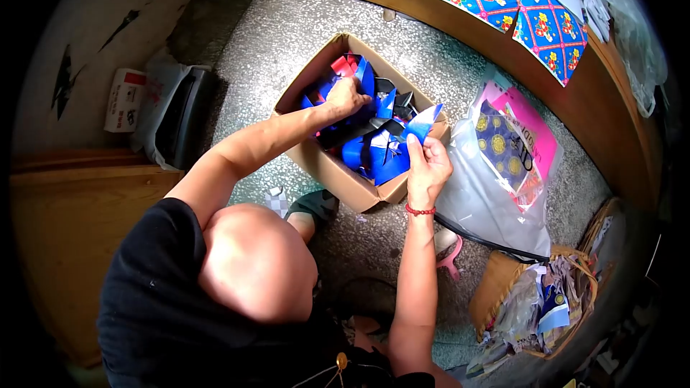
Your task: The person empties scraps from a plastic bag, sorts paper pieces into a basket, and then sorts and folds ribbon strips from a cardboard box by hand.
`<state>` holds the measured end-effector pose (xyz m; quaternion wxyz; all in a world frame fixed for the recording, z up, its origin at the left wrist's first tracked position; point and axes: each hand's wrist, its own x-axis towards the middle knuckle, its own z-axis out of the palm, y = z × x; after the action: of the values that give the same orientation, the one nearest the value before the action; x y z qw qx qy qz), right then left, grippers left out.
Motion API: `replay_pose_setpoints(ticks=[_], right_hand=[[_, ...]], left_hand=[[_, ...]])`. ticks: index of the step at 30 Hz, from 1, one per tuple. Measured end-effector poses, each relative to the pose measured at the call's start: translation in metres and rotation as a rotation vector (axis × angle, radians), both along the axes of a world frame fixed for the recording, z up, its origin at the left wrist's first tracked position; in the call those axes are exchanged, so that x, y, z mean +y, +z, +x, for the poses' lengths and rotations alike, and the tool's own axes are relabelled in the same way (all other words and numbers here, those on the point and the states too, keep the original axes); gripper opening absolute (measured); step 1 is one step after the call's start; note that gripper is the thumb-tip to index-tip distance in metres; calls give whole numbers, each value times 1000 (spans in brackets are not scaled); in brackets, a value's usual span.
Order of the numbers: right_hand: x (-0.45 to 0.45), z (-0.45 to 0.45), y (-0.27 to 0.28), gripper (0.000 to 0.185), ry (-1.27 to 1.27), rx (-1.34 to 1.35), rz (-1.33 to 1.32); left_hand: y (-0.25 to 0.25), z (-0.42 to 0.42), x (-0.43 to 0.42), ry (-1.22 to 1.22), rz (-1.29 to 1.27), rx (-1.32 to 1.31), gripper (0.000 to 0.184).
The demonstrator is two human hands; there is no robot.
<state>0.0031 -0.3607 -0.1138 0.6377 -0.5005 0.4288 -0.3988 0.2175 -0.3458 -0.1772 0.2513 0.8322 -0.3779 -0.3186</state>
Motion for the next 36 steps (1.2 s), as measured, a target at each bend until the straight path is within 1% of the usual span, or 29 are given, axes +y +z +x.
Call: replay_pose_setpoints(ticks=[1, 2, 4, 5, 6, 8, 9, 10, 12, 13, 14, 16, 17, 18, 20, 21, 22, 24, 25, 26, 28, 30, 31, 32, 33, 34, 36], right_hand=[[-3, 2, -2, 7, 3, 20, -2], [-5, 6, 4, 9, -11, 32, -45], [-9, 10, 6, 11, -45, 155, -95], [-12, 12, 5, 14, -43, 216, -137], [-13, 14, 5, 16, -55, 280, -186], [-14, 21, 11, 18, -75, 360, -281], [-15, 23, 12, 19, -58, 419, -355], [-15, 26, 12, 20, -61, 426, -435], [-14, 27, 27, 23, 10, 596, -521], [-12, 28, 29, 28, 15, 583, -532], [-12, 28, 28, 28, 15, 583, -534], [-12, 28, 23, 30, -32, 475, -567], [-11, 27, 29, 27, 33, 420, -480], [-10, 23, 30, 28, 66, 440, -454], [-7, 20, 31, 28, 47, 370, -360], [-6, 18, 30, 26, 8, 391, -338], [-8, 17, 25, 22, -25, 309, -312], [-13, 12, 7, 19, -129, 65, -154], [-17, 2, 3, 17, -124, 100, -109], [-18, 3, 12, 16, -183, -15, -102], [-21, -6, 30, 15, -206, -62, -139], [-22, -7, 55, 17, -207, -220, -112], [-25, -13, 56, 20, -149, -221, -93], [-25, -13, 58, 20, -150, -222, -93], [-25, -12, 62, 20, -97, -276, -87], [-25, -11, 65, 20, -45, -329, -80], [-20, -8, 72, 18, 55, -271, -13]], left_hand=[[-11, 1, 1, -17, -58, -3, 36], [-6, -4, 3, -34, -115, -6, 33], [14, -20, 8, -3, -299, 252, 26], [31, -32, 12, -6, -366, 268, 22], [47, -42, 14, 2, -410, 326, 22], [81, -57, 16, -57, -326, 209, 20], [78, -63, 15, -92, -461, 151, 18], [85, -67, 14, -142, -475, 82, 17], [88, -74, 11, -217, -621, -80, 17], [89, -78, 11, -213, -611, -34, 18], [91, -81, 11, -255, -639, -51, 20], [92, -88, 13, -288, -648, -97, 23], [95, -89, 15, -352, -686, -100, 26], [98, -91, 17, -369, -692, -71, 28], [98, -95, 20, -349, -679, -32, 30], [99, -94, 21, -379, -677, -4, 34], [100, -93, 23, -418, -681, 13, 39], [109, -88, 28, -497, -575, 173, 39], [105, -83, 28, -484, -698, 140, 33], [113, -76, 30, -381, -514, 180, 31], [89, -53, 26, -191, -417, 8, 32], [50, -21, 17, -182, -306, -227, 36], [26, -9, 12, -158, -294, -354, 41], [21, -4, 8, -135, -282, -481, 47], [16, -1, 2, -112, -157, -468, 52], [11, 1, -4, -114, -157, -469, 52], [-1, 4, -15, -94, -70, -471, 53]])
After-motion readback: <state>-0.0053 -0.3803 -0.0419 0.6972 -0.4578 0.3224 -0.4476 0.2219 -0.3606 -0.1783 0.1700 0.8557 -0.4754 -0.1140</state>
